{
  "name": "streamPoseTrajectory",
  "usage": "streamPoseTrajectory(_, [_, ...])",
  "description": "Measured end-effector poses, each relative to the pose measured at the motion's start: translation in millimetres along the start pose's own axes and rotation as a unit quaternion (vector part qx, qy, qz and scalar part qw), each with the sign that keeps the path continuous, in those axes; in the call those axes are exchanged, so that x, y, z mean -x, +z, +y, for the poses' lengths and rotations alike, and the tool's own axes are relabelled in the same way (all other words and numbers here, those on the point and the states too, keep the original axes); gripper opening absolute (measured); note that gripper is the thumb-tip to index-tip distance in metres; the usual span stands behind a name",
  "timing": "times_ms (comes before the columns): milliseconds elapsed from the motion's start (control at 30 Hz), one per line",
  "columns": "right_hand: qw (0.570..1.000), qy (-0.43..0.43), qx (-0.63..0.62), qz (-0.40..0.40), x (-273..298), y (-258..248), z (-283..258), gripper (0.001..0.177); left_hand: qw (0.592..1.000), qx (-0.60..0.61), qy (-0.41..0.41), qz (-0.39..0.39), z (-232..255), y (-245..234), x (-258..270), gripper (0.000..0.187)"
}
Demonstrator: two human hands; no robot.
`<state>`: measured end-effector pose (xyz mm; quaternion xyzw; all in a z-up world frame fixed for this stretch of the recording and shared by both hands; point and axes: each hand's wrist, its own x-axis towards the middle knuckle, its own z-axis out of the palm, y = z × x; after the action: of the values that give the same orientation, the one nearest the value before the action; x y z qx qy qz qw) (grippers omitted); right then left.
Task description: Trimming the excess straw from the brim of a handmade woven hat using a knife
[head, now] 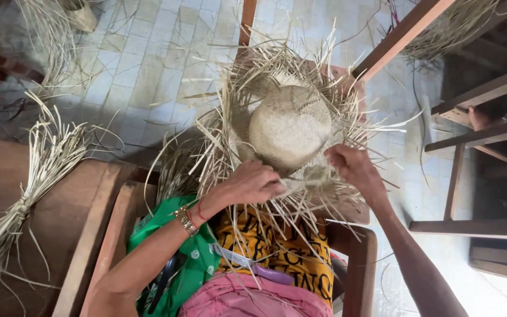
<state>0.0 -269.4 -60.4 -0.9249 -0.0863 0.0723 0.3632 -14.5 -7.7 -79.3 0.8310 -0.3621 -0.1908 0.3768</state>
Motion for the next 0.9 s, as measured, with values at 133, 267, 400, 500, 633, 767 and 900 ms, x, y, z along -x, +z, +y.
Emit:
streamPoseTrajectory(133, [0.993,0.043,0.067,-0.089,-3.6,16.0,-5.4,0.017,0.989,0.14,0.034,-0.026,-5.5,6.8,5.7,0.052])
streamPoseTrajectory(267, [0.975,-0.003,0.162,-0.155,12.3,11.4,-52.5,0.027,0.953,0.303,-0.012,-0.005,9.7,-1.9,18.2,0.05])
streamPoseTrajectory(400, [0.956,-0.064,0.252,-0.138,30.9,15.1,-70.2,0.042,0.952,0.278,0.028,0.123,-17.4,21.6,10.2,0.037])
streamPoseTrajectory(500, [0.945,-0.163,0.278,-0.063,40.4,51.3,-1.1,0.055,0.98,-0.007,-0.049,0.193,-35.3,40.5,1.2,0.007])
streamPoseTrajectory(633, [0.946,-0.16,0.275,-0.059,45.9,57.2,1.7,0.056,0.945,-0.21,-0.093,0.232,-28.6,33.8,6.2,0.029])
streamPoseTrajectory(767, [0.946,-0.16,0.277,-0.045,45.8,56.5,-1.6,0.054,0.938,-0.222,-0.124,0.235,-6.5,0.8,10.8,0.039])
streamPoseTrajectory(900, [0.937,-0.196,0.288,-0.004,47.8,59.6,5.1,0.048,0.9,-0.345,-0.113,0.24,-36.3,-8.3,3.2,0.053])
